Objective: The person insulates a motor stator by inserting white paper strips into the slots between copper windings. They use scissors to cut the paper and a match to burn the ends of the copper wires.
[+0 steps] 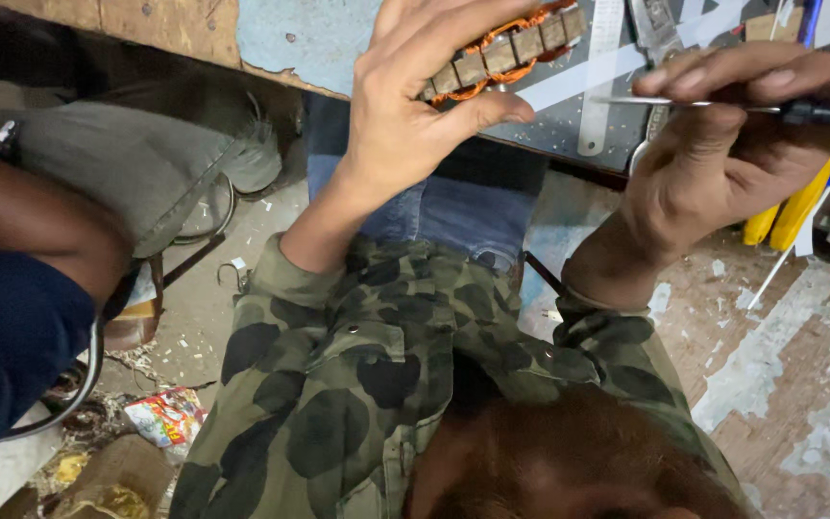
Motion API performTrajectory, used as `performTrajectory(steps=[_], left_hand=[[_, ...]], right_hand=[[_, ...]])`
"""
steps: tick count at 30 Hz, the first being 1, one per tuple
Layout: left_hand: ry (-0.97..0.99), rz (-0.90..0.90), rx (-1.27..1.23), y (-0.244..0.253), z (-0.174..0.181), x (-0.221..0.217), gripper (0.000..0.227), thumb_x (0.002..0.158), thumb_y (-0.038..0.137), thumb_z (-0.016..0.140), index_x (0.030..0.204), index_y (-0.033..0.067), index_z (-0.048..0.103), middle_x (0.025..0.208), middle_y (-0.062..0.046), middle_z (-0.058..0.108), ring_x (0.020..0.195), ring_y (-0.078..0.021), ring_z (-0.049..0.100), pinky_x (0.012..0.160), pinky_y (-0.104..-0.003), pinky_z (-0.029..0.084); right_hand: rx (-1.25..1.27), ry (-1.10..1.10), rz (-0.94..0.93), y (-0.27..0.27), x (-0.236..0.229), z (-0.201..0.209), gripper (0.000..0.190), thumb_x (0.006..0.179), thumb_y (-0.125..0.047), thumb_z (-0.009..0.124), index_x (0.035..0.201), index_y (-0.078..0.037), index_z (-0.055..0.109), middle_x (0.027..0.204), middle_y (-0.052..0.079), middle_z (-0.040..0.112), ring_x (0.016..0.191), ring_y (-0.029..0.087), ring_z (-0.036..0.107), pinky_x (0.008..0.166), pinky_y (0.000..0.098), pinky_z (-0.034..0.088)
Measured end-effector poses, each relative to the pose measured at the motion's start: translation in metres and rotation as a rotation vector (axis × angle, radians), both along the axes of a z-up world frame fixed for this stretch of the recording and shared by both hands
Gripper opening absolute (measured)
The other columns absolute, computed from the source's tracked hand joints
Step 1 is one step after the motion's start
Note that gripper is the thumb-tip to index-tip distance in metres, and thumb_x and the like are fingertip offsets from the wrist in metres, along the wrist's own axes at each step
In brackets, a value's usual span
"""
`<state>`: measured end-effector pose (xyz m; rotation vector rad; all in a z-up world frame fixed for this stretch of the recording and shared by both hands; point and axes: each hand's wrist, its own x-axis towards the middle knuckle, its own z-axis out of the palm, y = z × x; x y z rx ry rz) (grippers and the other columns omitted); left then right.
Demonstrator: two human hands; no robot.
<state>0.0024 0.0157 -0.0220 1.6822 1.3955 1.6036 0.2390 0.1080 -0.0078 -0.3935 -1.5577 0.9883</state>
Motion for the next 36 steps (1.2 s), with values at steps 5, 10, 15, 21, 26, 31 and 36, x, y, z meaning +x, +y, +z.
performTrajectory(steps=[5, 10, 15, 21, 26, 31, 36], left_hand=[[-0.002, 0.029, 0.038, 0.004, 0.002, 0.002, 0.051, 0.091, 0.019, 0.094, 0.134, 0.0139, 0.068, 0.133, -0.003, 0.07, 0.12, -0.0196, 0.064, 0.107, -0.033, 0.046], [0.002, 0.05, 0.017, 0.004, -0.001, 0.005, 0.05, 0.091, 0.018, 0.095, 0.135, 0.0148, 0.07, 0.132, -0.002, 0.07, 0.122, -0.0197, 0.063, 0.109, -0.031, 0.048], [-0.089, 0.001, 0.017, 0.006, -0.002, 0.004, 0.047, 0.094, 0.01, 0.091, 0.136, 0.0134, 0.07, 0.134, -0.001, 0.069, 0.127, -0.019, 0.063, 0.112, -0.03, 0.052], [-0.18, -0.041, 0.021, 0.012, 0.001, 0.007, 0.039, 0.093, 0.005, 0.09, 0.127, 0.0107, 0.071, 0.129, -0.003, 0.073, 0.118, -0.0188, 0.073, 0.105, -0.029, 0.055], [-0.176, -0.031, 0.025, 0.012, 0.005, 0.011, 0.036, 0.093, 0.003, 0.091, 0.123, 0.0098, 0.072, 0.126, -0.004, 0.074, 0.116, -0.0194, 0.074, 0.103, -0.03, 0.056], [-0.124, 0.012, 0.033, 0.011, 0.006, 0.012, 0.037, 0.091, 0.004, 0.092, 0.122, 0.0091, 0.073, 0.125, -0.005, 0.075, 0.115, -0.0198, 0.073, 0.107, -0.032, 0.055], [-0.169, -0.029, 0.029, 0.01, 0.003, 0.011, 0.037, 0.094, 0.004, 0.091, 0.126, 0.0095, 0.072, 0.125, -0.005, 0.075, 0.118, -0.0188, 0.074, 0.107, -0.029, 0.056]], right_hand=[[0.046, -0.009, 0.01, 0.0, -0.03, 0.005, 0.036, 0.106, -0.013, 0.069, 0.128, -0.01, 0.04, 0.086, 0.021, 0.063, 0.069, 0.029, 0.065, 0.071, 0.038, 0.062], [0.131, -0.087, 0.077, 0.011, -0.045, 0.008, 0.037, 0.105, -0.013, 0.066, 0.129, -0.009, 0.038, 0.088, 0.023, 0.065, 0.072, 0.03, 0.069, 0.071, 0.0364, 0.062], [0.104, -0.189, 0.12, 0.006, -0.049, 0.015, 0.034, 0.111, -0.005, 0.064, 0.128, -0.011, 0.036, 0.094, 0.025, 0.067, 0.081, 0.032, 0.072, 0.079, 0.0366, 0.062], [0.364, -0.004, 0.116, 0.026, -0.064, 0.0, 0.027, 0.103, 0.004, 0.063, 0.115, -0.005, 0.04, 0.084, 0.02, 0.065, 0.075, 0.031, 0.07, 0.071, 0.0374, 0.064], [0.427, 0.163, 0.047, 0.025, -0.056, -0.03, 0.03, 0.096, -0.008, 0.067, 0.112, -0.007, 0.041, 0.08, 0.018, 0.066, 0.071, 0.034, 0.067, 0.068, 0.0398, 0.062], [-0.006, 0.322, 0.048, 0.021, -0.035, -0.036, 0.024, 0.107, -0.014, 0.059, 0.125, -0.008, 0.043, 0.087, 0.014, 0.063, 0.064, 0.025, 0.066, 0.062, 0.039, 0.06], [-0.121, 0.253, 0.031, 0.016, -0.036, -0.035, 0.027, 0.113, -0.011, 0.057, 0.135, -0.012, 0.042, 0.09, 0.018, 0.062, 0.068, 0.028, 0.064, 0.065, 0.0403, 0.063]])
